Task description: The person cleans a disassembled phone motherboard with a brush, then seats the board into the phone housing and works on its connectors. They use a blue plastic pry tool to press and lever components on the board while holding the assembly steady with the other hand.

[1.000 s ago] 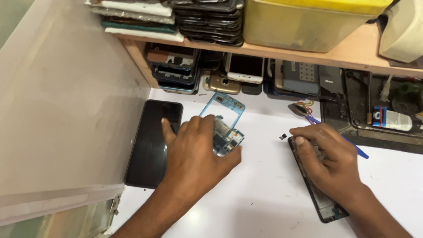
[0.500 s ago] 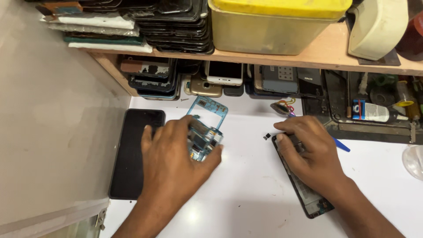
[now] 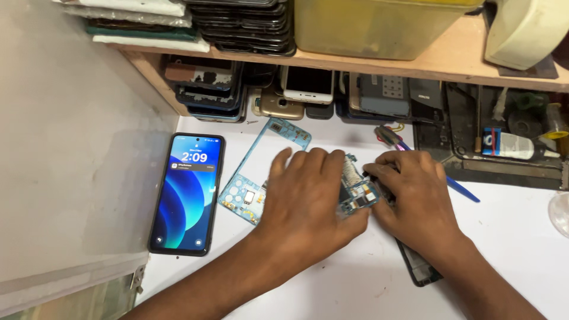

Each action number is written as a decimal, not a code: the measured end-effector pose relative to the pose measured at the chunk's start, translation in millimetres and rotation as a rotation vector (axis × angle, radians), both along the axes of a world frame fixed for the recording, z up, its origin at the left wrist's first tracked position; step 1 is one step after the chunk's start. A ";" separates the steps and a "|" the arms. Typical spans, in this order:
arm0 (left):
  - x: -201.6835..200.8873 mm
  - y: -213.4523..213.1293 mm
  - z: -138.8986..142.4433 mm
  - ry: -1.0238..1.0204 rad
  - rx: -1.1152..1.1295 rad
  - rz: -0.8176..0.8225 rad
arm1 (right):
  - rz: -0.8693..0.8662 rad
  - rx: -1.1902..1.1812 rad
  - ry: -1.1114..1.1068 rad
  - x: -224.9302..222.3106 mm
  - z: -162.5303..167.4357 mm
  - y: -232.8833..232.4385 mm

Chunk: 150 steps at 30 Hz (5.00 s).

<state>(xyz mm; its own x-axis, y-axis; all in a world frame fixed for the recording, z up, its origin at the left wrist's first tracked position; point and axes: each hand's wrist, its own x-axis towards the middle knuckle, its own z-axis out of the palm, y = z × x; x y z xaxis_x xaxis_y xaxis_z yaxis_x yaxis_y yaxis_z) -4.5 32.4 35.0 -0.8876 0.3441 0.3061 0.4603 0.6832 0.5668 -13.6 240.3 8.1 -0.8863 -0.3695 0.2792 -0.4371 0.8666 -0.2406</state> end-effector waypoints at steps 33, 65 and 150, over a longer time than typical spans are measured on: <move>-11.8 -12.0 -30.6 -0.923 0.999 -0.134 | 0.038 -0.440 -0.018 7.0 -6.2 -4.5; -20.2 -12.6 -48.0 -0.958 1.150 -0.012 | -0.007 -0.843 -0.148 7.0 -36.0 15.9; -26.9 -20.3 -46.3 -0.900 1.033 -0.085 | 0.067 -0.979 -0.224 8.5 -28.0 10.1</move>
<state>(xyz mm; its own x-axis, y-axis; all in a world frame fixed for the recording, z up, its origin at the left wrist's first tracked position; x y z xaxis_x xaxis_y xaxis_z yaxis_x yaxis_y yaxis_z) -31.3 12.0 -11.4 -0.9021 0.3762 -0.2115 -0.3152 -0.2395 0.9183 -5.1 250.4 -19.9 -0.9414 -0.1174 0.3162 -0.3351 0.2187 -0.9165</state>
